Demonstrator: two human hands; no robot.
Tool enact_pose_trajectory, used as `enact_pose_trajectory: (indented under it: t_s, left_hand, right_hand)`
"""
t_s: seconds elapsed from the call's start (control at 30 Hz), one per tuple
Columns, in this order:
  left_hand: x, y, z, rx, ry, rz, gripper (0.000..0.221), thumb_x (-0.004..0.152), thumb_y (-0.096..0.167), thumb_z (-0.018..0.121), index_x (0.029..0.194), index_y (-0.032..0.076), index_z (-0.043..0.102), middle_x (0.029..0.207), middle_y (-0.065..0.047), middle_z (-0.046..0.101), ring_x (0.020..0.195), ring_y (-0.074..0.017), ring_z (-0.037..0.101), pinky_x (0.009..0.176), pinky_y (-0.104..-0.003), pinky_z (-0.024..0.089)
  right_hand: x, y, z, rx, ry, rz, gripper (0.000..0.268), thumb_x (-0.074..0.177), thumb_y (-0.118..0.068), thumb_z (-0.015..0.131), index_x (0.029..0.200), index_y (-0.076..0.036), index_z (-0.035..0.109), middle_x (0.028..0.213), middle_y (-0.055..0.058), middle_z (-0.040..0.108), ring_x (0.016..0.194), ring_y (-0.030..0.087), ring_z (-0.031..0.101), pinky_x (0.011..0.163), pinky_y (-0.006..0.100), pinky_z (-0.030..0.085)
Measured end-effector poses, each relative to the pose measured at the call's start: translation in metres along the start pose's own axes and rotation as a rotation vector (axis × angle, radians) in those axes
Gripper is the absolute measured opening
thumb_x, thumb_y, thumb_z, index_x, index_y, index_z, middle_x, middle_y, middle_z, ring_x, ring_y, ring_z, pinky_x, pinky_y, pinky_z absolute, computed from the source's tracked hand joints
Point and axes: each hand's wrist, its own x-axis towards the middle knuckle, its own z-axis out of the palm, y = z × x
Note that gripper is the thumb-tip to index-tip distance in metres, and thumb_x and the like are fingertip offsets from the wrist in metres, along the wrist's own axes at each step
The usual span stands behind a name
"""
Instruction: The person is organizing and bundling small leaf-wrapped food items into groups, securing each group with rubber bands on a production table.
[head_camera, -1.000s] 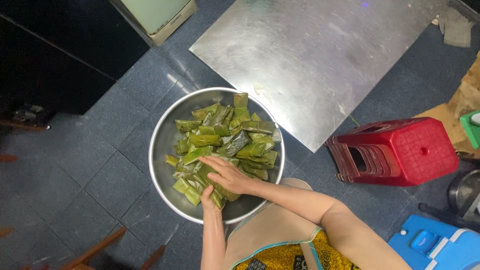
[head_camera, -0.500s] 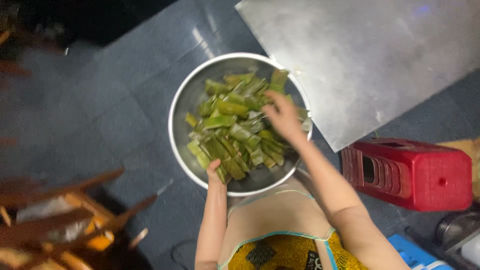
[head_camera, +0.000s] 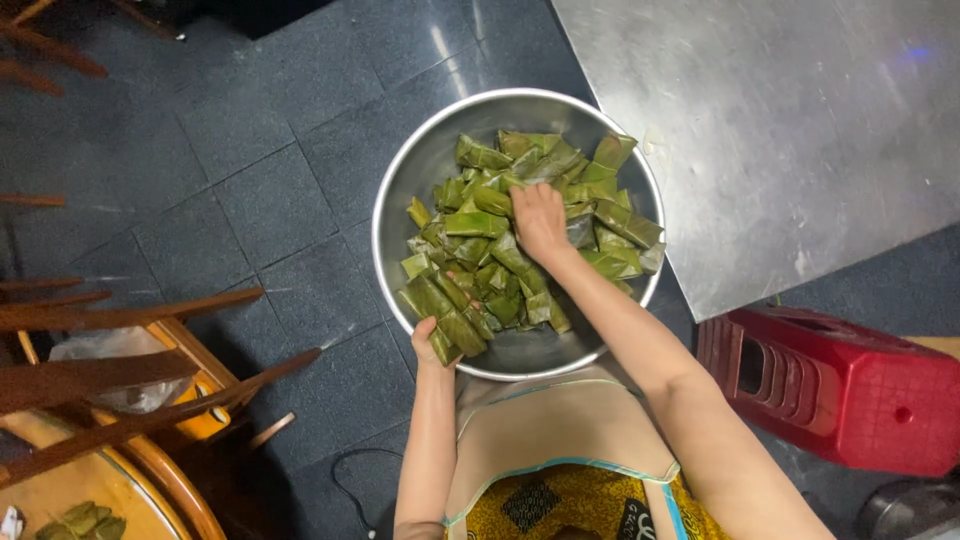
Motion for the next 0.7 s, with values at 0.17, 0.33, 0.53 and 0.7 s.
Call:
enact_pose_trajectory:
  t_s: [0.17,0.33,0.53,0.7]
  left_hand:
    - [-0.001,0.01,-0.001,-0.093,0.033,0.074,0.053,0.084,0.03,0.07,0.129,0.002,0.067,0.116,-0.018,0.074,0.106,-0.0325,0.071,0.1,-0.049,0.056]
    - [0.066,-0.006,-0.032,0.213,-0.245,0.434,0.08,0.071,0.024,0.09,0.14,0.003,0.058,0.115,-0.012,0.071,0.111,-0.0148,0.065,0.102,-0.037,0.049]
    - [0.076,-0.026,0.027,-0.079,-0.139,0.53,0.058,0.079,0.021,0.085,0.133,0.015,0.063,0.117,-0.002,0.07,0.105,-0.0189,0.067,0.094,-0.042,0.056]
    - [0.102,-0.038,0.001,-0.131,-0.33,0.48,0.069,0.087,0.052,0.078,0.141,0.016,0.056,0.126,-0.008,0.07,0.108,-0.0271,0.071,0.091,-0.051,0.062]
  right_hand:
    - [0.024,0.001,-0.082,0.304,-0.378,0.419,0.042,0.076,-0.016,0.08,0.117,-0.01,0.074,0.107,0.013,0.065,0.101,0.038,0.068,0.085,0.049,0.056]
    - [0.038,-0.054,-0.208,1.11,-0.18,0.689,0.048,0.079,-0.01,0.087,0.124,-0.006,0.07,0.111,0.011,0.072,0.1,0.024,0.068,0.086,0.036,0.057]
    - [0.023,-0.131,-0.237,1.348,-0.089,0.62,0.053,0.086,-0.001,0.079,0.136,-0.005,0.06,0.114,0.01,0.07,0.104,0.018,0.066,0.09,0.036,0.057]
    - [0.014,-0.138,-0.224,0.734,-0.017,0.254,0.042,0.096,-0.02,0.076,0.135,-0.009,0.064,0.105,0.004,0.064,0.102,0.022,0.054,0.093,0.035,0.042]
